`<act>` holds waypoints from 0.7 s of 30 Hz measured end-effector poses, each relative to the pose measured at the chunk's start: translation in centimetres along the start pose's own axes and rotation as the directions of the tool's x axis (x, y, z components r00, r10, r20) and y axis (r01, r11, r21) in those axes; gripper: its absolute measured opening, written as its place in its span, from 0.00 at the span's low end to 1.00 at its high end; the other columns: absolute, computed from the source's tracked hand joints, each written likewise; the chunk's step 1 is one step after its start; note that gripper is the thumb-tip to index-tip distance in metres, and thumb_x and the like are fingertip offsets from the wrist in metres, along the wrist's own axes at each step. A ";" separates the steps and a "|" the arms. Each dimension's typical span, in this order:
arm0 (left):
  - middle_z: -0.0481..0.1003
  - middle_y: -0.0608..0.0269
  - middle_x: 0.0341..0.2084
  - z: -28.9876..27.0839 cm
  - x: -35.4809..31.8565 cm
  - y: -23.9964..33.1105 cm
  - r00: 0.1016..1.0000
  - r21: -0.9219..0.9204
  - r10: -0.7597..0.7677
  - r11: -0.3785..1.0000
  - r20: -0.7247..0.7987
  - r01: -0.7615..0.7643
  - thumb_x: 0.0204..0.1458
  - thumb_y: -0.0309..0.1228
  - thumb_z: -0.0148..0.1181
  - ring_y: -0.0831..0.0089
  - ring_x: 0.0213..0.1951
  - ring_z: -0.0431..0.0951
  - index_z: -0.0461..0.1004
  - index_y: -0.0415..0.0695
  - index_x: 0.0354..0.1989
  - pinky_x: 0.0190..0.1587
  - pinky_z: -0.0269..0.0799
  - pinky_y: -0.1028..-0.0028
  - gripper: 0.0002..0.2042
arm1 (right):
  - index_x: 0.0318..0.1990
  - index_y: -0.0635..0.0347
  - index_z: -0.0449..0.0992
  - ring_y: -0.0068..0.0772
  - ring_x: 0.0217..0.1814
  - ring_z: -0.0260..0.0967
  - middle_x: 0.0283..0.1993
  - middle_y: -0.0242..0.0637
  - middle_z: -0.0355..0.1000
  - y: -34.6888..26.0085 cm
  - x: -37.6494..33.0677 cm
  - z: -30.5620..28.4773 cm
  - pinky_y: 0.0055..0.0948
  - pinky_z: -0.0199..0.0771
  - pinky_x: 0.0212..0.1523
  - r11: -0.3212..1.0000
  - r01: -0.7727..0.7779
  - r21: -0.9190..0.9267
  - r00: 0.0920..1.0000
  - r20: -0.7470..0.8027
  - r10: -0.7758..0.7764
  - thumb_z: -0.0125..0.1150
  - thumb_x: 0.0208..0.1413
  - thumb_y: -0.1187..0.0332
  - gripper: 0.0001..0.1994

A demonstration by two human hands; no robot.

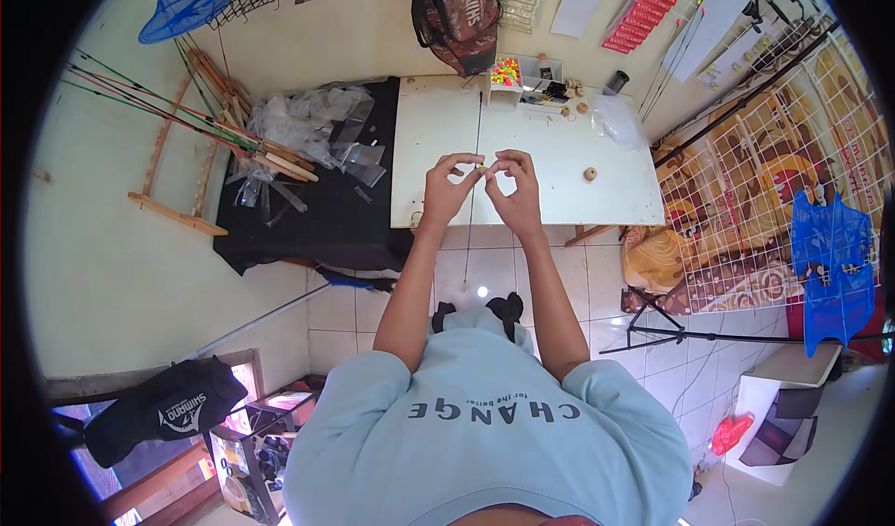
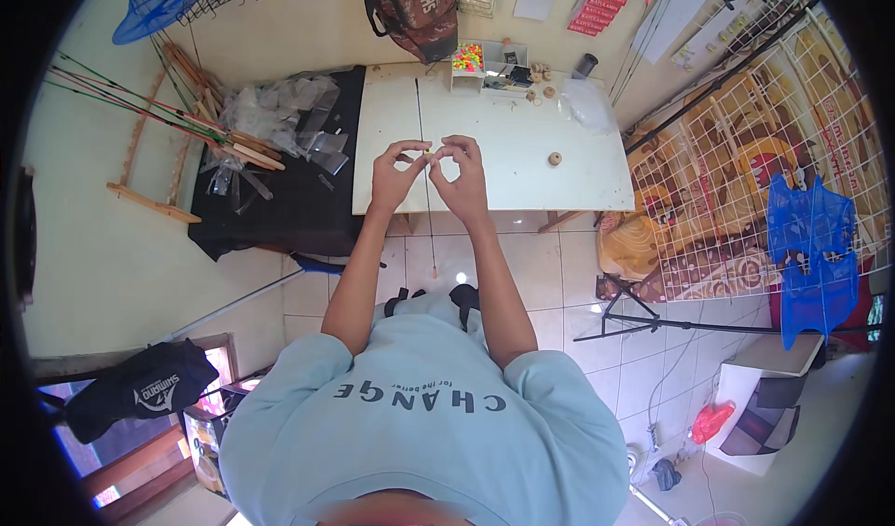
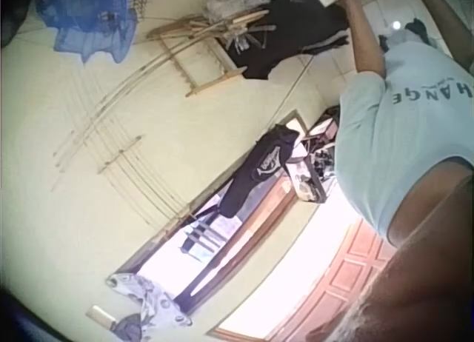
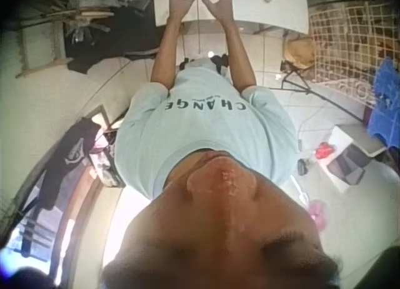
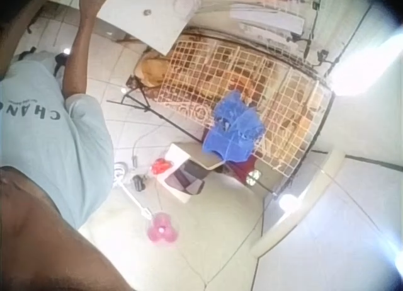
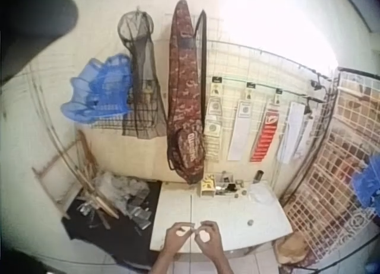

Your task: Assemble the parts of a fishing rod and attach a float.

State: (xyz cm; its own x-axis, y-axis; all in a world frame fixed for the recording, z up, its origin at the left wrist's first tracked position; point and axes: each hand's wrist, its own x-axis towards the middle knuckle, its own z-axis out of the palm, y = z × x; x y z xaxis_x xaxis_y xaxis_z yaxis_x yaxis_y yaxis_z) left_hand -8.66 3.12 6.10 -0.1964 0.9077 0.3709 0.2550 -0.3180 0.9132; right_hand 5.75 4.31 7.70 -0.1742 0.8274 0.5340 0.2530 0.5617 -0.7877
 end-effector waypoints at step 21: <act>0.80 0.68 0.38 0.1 0.2 0.3 1.000 0.005 -0.010 1.000 -0.017 0.010 0.46 0.24 0.65 0.76 0.41 0.76 0.79 0.45 0.38 0.40 0.70 0.75 0.09 | 0.34 0.59 0.75 0.33 0.49 0.66 0.48 0.38 0.66 -0.1 0.5 0.1 0.31 0.67 0.44 1.000 -0.001 -0.029 1.000 0.003 0.001 0.63 0.47 0.74 0.06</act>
State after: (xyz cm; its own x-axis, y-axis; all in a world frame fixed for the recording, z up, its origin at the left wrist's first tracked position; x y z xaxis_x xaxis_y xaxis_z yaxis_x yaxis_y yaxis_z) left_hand -8.55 3.24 6.50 -0.2152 0.9059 0.3646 0.2580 -0.3074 0.9160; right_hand 5.54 4.65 7.99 -0.1765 0.8277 0.5326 0.2808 0.5610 -0.7787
